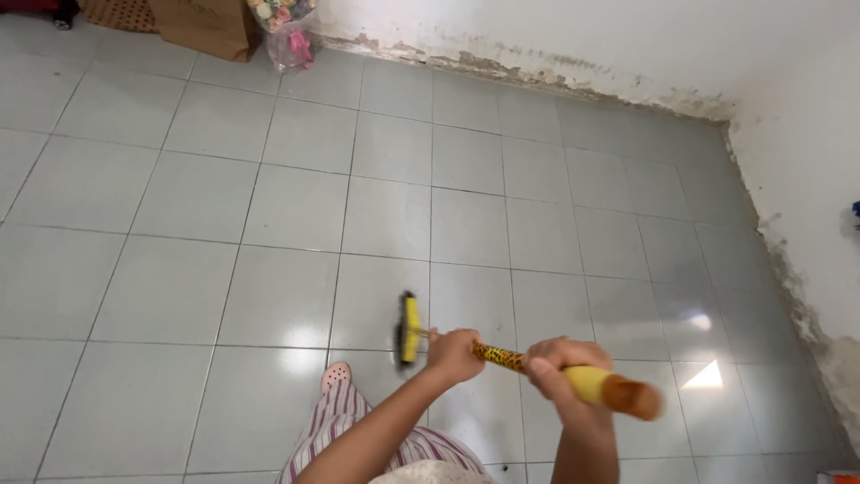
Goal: Sweeping the tiled floor using a broom.
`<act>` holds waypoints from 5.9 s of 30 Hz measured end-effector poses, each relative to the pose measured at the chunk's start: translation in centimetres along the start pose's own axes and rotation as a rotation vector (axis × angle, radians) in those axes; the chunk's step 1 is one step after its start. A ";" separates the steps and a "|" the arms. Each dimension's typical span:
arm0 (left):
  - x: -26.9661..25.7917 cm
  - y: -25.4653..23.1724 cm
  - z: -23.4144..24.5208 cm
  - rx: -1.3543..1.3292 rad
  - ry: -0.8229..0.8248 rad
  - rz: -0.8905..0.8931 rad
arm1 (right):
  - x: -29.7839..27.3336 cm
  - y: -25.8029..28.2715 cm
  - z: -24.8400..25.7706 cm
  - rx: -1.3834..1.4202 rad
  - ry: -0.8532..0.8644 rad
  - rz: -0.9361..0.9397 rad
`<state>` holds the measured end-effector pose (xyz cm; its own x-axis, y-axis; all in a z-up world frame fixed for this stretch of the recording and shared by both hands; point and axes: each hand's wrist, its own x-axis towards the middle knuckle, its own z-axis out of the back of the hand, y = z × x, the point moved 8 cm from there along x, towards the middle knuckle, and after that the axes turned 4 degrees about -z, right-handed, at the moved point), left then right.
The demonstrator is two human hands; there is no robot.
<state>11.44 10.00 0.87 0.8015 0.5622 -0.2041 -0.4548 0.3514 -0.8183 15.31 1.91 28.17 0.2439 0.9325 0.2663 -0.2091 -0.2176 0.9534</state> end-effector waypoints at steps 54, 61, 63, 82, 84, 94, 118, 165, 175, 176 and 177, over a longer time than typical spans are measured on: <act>9.1 17.6 1.4 0.012 -0.055 0.103 | 9.9 -13.5 -5.7 -0.129 0.128 -0.227; 13.5 10.4 -5.9 -0.853 0.336 -0.223 | 10.2 -12.1 -6.4 -0.226 0.189 -0.270; 14.6 10.7 -8.3 -1.405 0.446 -0.454 | 10.1 -11.7 -6.5 -0.212 0.198 -0.253; 8.5 17.2 7.2 0.292 -0.013 0.385 | 10.2 -18.8 0.3 0.408 -0.118 -0.166; 7.4 19.7 7.8 0.337 -0.025 0.455 | 9.9 -19.8 -2.0 0.314 -0.112 -0.214; 8.1 11.4 2.9 -0.031 0.127 0.271 | 9.6 -13.0 -4.5 -0.185 0.078 -0.257; 9.8 15.9 10.7 0.198 -0.394 0.267 | 11.8 -20.2 0.2 0.409 -0.227 -0.105; 17.0 17.8 11.4 0.222 -0.069 0.241 | 19.9 -18.2 -3.3 -0.021 0.099 -0.174; 21.7 9.7 5.7 -0.047 0.195 0.059 | 21.3 -15.5 -3.5 -0.337 0.061 -0.295; 21.6 9.3 5.7 -0.062 0.194 0.033 | 21.2 -15.4 -4.2 -0.329 0.074 -0.267; 21.8 9.5 5.8 -0.062 0.199 0.039 | 21.9 -14.7 -4.7 -0.324 0.074 -0.273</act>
<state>22.32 29.89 -8.22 0.8474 0.4133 -0.3333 -0.4672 0.2821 -0.8379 19.29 26.91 19.33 0.2654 0.9641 -0.0112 -0.4361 0.1305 0.8904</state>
